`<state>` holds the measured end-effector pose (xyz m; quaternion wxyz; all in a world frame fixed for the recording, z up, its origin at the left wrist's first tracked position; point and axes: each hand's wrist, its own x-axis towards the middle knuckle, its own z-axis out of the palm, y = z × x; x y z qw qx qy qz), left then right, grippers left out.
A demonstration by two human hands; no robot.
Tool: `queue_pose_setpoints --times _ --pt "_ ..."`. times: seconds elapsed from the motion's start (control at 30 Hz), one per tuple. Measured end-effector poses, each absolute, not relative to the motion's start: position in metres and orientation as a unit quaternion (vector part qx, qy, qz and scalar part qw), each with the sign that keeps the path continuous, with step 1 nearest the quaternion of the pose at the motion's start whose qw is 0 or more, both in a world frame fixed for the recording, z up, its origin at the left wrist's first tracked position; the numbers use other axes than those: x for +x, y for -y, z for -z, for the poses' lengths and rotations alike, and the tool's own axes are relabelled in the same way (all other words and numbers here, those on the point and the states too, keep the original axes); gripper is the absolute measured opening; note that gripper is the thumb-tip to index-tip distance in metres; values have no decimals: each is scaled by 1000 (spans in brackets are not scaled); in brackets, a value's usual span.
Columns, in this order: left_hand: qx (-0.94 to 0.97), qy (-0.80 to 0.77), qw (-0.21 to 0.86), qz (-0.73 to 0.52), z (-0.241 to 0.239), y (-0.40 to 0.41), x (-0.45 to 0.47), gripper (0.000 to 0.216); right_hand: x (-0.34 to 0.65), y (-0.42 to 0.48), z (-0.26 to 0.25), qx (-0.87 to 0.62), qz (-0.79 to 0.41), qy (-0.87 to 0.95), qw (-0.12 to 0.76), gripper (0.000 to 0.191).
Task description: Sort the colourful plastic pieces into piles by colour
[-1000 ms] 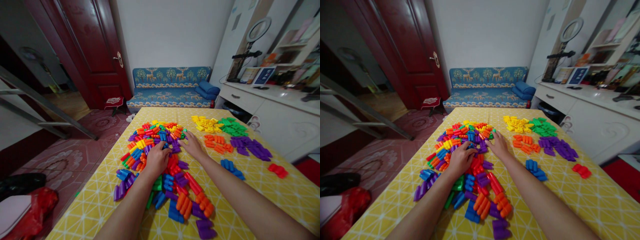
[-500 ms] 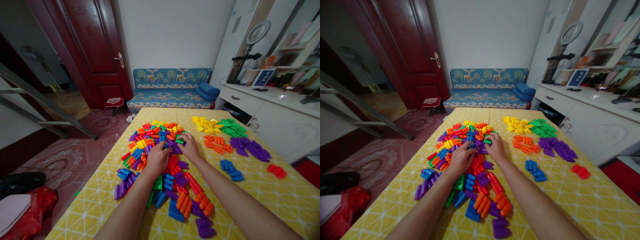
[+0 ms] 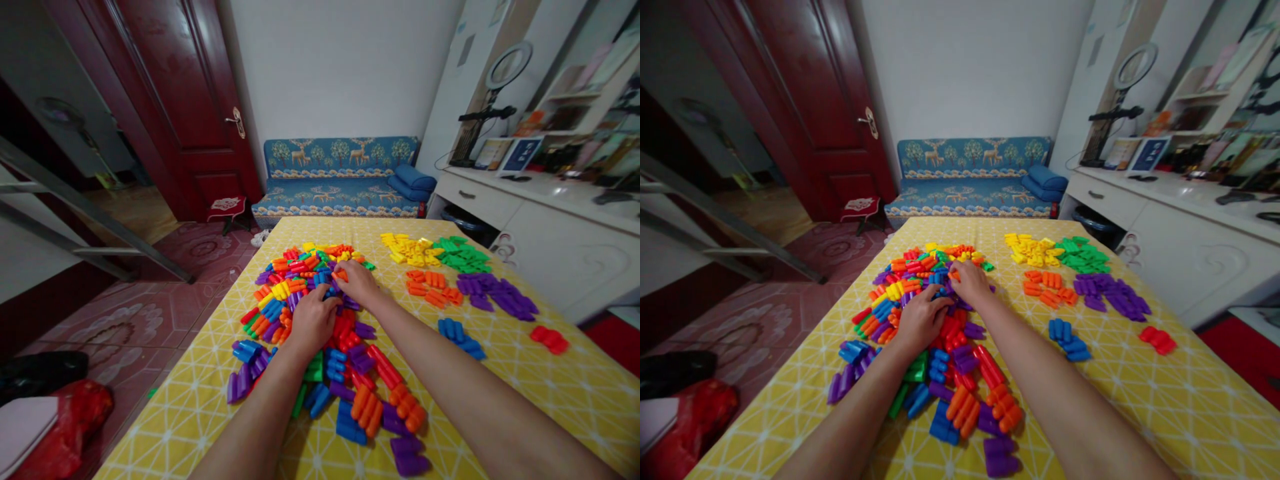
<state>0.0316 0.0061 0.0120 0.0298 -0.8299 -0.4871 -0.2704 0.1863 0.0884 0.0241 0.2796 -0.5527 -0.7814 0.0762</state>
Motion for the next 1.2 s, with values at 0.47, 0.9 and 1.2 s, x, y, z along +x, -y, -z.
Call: queue_pose_setpoints --times 0.47,0.9,1.2 --pt "-830 483 41 275 -10 -6 30 26 250 -7 16 -608 -201 643 420 17" --pt "-831 487 41 266 -11 -7 29 24 245 -2 11 -527 -203 746 353 35" --pt "-828 492 45 265 -10 -7 30 24 262 -5 19 -545 -292 689 378 35"
